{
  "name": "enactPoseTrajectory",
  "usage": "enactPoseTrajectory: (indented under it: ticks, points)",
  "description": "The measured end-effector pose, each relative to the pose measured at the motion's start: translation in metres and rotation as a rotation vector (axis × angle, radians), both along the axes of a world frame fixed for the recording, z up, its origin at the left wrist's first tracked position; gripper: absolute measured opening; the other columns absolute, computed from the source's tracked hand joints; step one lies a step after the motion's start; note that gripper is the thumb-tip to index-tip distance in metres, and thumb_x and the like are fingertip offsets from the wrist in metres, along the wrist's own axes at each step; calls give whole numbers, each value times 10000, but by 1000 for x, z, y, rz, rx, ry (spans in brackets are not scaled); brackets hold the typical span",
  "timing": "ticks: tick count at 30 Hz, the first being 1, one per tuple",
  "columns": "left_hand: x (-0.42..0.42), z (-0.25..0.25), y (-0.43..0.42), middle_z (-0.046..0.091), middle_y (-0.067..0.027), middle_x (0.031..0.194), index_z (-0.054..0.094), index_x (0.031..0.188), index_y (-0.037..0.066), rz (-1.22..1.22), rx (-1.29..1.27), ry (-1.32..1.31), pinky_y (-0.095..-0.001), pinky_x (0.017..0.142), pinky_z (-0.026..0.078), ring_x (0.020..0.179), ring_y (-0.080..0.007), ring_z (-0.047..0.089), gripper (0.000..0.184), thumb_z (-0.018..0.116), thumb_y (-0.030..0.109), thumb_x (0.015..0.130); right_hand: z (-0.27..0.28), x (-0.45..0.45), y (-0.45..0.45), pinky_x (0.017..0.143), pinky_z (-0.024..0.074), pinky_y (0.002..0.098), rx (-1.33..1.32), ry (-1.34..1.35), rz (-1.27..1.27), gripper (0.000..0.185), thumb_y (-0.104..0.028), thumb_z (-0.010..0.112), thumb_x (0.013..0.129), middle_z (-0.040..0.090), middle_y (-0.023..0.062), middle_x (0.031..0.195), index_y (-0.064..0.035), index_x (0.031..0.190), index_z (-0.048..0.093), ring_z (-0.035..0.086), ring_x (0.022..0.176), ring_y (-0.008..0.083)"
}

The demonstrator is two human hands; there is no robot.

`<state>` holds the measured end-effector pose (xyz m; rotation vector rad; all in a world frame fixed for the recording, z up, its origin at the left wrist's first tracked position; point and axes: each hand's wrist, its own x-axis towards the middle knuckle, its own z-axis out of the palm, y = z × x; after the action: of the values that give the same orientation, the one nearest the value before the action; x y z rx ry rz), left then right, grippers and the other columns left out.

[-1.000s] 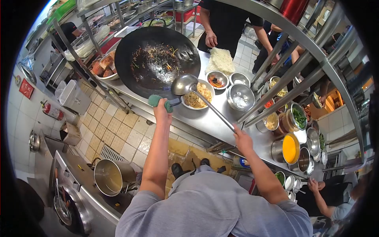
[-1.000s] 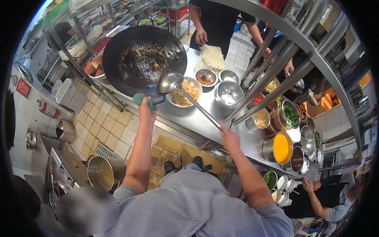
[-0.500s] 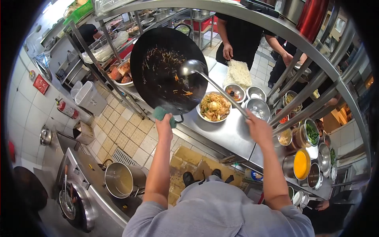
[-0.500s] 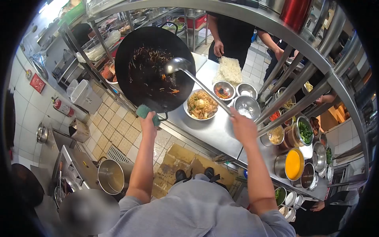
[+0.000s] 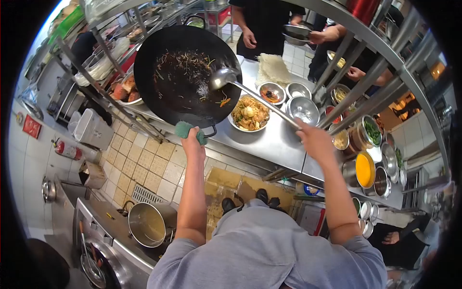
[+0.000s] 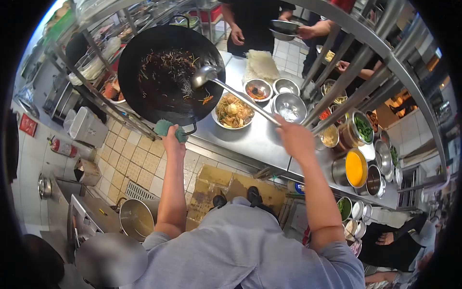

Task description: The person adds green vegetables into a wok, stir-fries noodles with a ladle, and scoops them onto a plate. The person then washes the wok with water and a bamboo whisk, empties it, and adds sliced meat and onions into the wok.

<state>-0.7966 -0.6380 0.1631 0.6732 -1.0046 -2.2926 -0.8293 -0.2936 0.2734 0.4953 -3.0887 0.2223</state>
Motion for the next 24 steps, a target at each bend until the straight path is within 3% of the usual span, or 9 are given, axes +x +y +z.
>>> enactPoseTrajectory:
  ticks: [6, 8, 12, 14, 16, 17, 19, 23, 24]
  points:
    - [-22, -15, 11, 532, -14, 764, 478, 932, 105, 46, -2, 77, -295, 451, 443, 592, -134, 538, 207, 572, 19, 769, -123, 64, 13, 662, 482, 496, -78, -43, -54, 457, -294, 494, 917, 621, 154, 792, -278, 1362, 390, 613, 740, 372]
    - [-43, -29, 2, 534, -12, 763, 484, 926, 106, 65, -50, 80, -297, 450, 442, 595, -133, 539, 200, 580, 27, 769, -113, 85, 49, 626, 484, 489, -31, -48, -99, 477, -286, 513, 906, 612, 147, 780, -287, 1366, 385, 612, 698, 357]
    - [-69, -33, -17, 536, -6, 762, 506, 877, 117, 203, -149, -15, -283, 452, 424, 597, -133, 535, 152, 607, 79, 770, -1, 92, 78, 563, 482, 438, 98, 59, -93, 483, -273, 556, 879, 614, 119, 766, -264, 1346, 433, 610, 632, 329]
    - [-42, -5, -20, 534, -6, 759, 508, 870, 116, 126, -37, -69, -289, 489, 416, 613, -128, 529, 157, 622, 105, 763, 4, 87, 91, 564, 483, 416, 59, 74, -73, 474, -254, 565, 879, 613, 115, 755, -245, 1338, 448, 607, 619, 319]
    - [-8, 0, -23, 550, -8, 736, 519, 844, 122, 36, 169, -51, -288, 505, 405, 612, -126, 532, 149, 641, 143, 761, -3, 79, 91, 576, 470, 356, -472, -74, 3, 479, -198, 581, 877, 576, 110, 690, -180, 1337, 450, 579, 579, 241]
    - [17, -6, -23, 569, -9, 717, 528, 826, 129, 23, 254, 9, -280, 483, 402, 594, -129, 540, 133, 645, 154, 767, -10, 73, 90, 576, 470, 356, -477, -85, 21, 479, -198, 581, 877, 576, 110, 690, -180, 1337, 450, 579, 579, 241]
    - [77, -11, -6, 585, -6, 676, 534, 783, 138, 17, 312, 9, -242, 454, 390, 545, -123, 535, 118, 650, 157, 769, -34, 65, 82, 585, 443, 299, -953, -551, 175, 480, -152, 575, 880, 515, 68, 648, -86, 1334, 432, 515, 571, 148]
    - [207, 8, 83, 534, -32, 572, 504, 684, 121, 195, 531, 37, -238, 365, 372, 427, -131, 477, 184, 597, 218, 811, -66, 54, 58, 577, 425, 276, -885, -712, 357, 488, -165, 572, 887, 501, 29, 700, 0, 1317, 411, 491, 615, 112]
    - [244, 0, 101, 509, -19, 573, 492, 686, 118, 244, 567, 13, -234, 363, 352, 421, -127, 461, 190, 592, 219, 813, -52, 52, 54, 615, 438, 308, -892, -967, 281, 497, -182, 572, 886, 539, 70, 724, -2, 1319, 407, 516, 652, 155]
